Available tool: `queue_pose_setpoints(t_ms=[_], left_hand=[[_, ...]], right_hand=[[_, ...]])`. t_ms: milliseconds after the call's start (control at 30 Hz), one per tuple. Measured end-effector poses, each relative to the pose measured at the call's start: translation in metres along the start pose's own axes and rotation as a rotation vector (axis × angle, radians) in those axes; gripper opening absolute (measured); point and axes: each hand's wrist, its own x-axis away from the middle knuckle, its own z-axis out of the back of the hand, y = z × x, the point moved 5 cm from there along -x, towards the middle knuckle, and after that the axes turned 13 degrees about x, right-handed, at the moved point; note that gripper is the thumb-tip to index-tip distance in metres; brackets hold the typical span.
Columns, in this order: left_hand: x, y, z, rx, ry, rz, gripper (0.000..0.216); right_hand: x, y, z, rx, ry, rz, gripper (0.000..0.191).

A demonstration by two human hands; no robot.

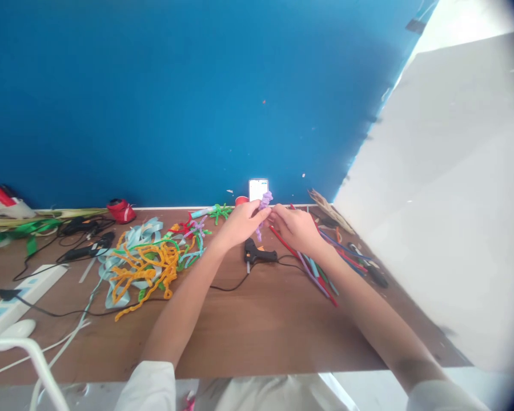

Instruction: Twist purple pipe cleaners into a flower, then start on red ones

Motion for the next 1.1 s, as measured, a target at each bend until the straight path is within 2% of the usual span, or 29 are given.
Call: queue_pose_setpoints(t_ms=[267,667,1100], left_hand=[[0.0007,0.0059,0.0,0.1,0.057,-0.029,0.034],[-0.001,0.0003,-0.0028,0.15,0.012,-0.035,0.035],[-0.002,-0.0004,-0.0034,0.163,0.021,-0.025,0.035]], right_hand=[[-0.0004,0.0002,0.0013,0.019,0.006,0.003,0.032],[-0.0006,0.0012,0.0036,-0.023,-0.013,0.0,0.031],[-0.0007,0.0014,0.0004,-0.013,-0.027,0.007,0.032]])
